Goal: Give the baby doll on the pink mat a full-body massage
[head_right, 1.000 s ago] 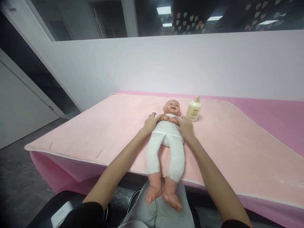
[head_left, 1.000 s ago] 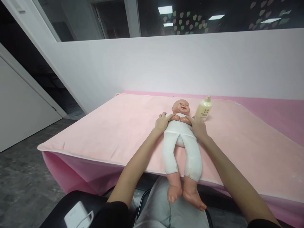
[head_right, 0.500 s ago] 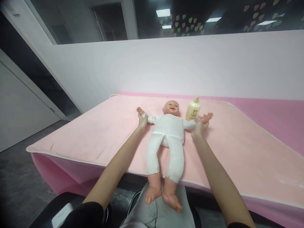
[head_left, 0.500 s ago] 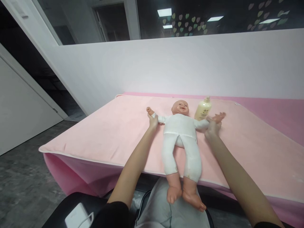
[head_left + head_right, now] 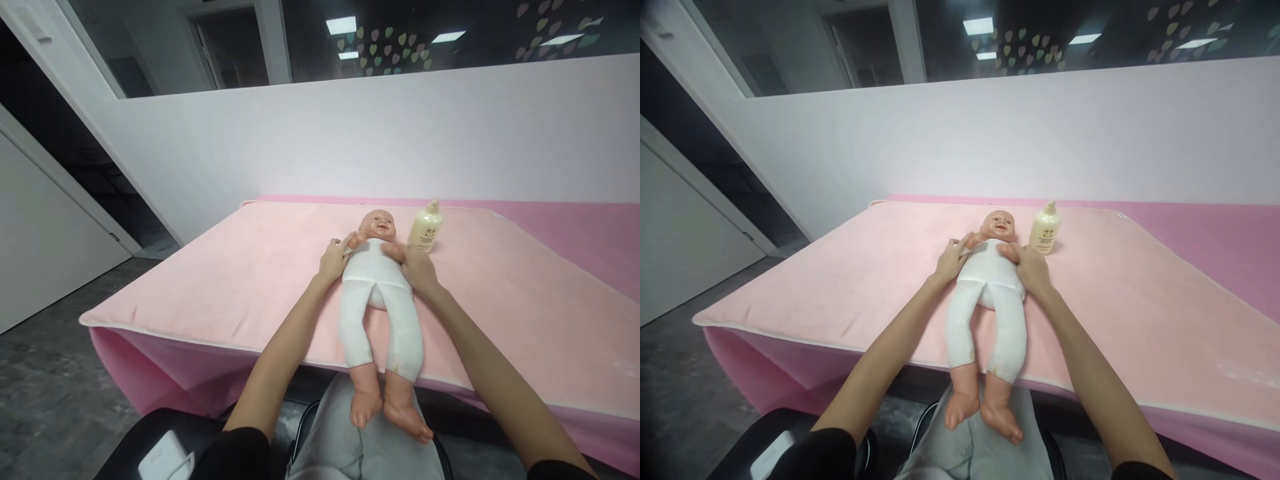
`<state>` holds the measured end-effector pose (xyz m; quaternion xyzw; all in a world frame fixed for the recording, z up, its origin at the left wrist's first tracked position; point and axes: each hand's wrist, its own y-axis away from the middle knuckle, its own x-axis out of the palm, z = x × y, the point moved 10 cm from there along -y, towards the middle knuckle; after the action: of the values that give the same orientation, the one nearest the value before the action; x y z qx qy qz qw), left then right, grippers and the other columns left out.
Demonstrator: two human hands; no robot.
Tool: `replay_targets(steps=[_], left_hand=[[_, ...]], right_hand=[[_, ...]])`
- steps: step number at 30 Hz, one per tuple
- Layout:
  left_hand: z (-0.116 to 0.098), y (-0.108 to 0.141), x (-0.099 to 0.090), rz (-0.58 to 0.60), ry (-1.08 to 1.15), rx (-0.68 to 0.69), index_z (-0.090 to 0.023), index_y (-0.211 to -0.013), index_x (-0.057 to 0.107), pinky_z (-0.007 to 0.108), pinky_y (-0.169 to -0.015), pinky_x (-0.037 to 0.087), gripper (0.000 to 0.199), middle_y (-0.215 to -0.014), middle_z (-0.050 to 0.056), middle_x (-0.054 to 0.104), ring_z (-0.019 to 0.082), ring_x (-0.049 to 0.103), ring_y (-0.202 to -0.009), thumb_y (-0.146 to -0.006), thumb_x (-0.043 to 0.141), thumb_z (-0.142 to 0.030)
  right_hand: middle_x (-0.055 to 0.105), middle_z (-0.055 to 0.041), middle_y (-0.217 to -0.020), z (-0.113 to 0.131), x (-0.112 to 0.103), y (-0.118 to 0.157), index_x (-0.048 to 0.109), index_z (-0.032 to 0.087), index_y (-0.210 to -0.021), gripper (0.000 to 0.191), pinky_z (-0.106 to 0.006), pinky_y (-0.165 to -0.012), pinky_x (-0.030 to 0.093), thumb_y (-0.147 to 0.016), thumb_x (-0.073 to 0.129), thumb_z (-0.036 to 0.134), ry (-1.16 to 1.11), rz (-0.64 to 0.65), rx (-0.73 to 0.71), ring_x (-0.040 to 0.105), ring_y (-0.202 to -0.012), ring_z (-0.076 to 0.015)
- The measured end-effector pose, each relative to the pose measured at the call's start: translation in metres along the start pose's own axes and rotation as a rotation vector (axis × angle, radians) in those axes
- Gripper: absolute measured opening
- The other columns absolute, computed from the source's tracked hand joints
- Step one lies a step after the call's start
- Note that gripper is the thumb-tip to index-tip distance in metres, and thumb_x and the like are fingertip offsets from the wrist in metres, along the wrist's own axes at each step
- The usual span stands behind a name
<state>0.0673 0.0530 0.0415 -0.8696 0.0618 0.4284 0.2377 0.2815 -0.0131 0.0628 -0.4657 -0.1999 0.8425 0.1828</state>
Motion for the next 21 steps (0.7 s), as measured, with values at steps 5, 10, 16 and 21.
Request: replay_targets(steps=[5,10,16,21], left_hand=[[-0.022,0.002,0.008,0.076,-0.24,0.102,-0.047,-0.143,0.034,0.035,-0.082,0.046,0.051,-0.114,0.008,0.045,0.024,0.05,-0.104,-0.095,0.036,-0.029],[-0.02,0.002,0.009,0.088,-0.248,0.106,-0.046,-0.143,0.034,0.035,-0.082,0.046,0.05,-0.116,0.008,0.043,0.024,0.05,-0.105,-0.096,0.036,-0.029],[-0.013,0.004,0.003,0.023,-0.036,0.082,-0.04,-0.145,0.031,0.033,-0.083,0.047,0.053,-0.113,0.008,0.048,0.023,0.053,-0.104,-0.094,0.039,-0.028],[0.007,-0.002,0.002,-0.06,0.186,0.002,-0.028,-0.148,0.029,0.039,-0.091,0.045,0.063,-0.119,0.012,0.053,0.026,0.054,-0.111,-0.088,0.048,-0.026]], right_hand=[[0.055,-0.0096,-0.087,0.016,0.015,0.004,0.057,0.022,-0.127,0.05,-0.031,-0.07,0.033,-0.084,0.034,0.012,0.353,0.148,-0.099,0.046,-0.077,-0.0203],[0.054,-0.0089,-0.085,0.015,0.016,0.003,0.057,0.021,-0.127,0.05,-0.03,-0.068,0.031,-0.082,0.036,0.01,0.376,0.145,-0.116,0.044,-0.076,-0.02],[0.058,-0.0094,-0.088,0.009,0.008,0.004,0.056,0.018,-0.124,0.052,-0.031,-0.071,0.037,-0.075,0.041,0.012,0.185,0.052,-0.081,0.049,-0.081,-0.022],[0.064,-0.0079,-0.105,-0.015,-0.003,0.007,0.055,0.021,-0.122,0.052,-0.035,-0.076,0.044,-0.071,0.047,0.019,-0.108,-0.08,0.108,0.056,-0.09,-0.0243]])
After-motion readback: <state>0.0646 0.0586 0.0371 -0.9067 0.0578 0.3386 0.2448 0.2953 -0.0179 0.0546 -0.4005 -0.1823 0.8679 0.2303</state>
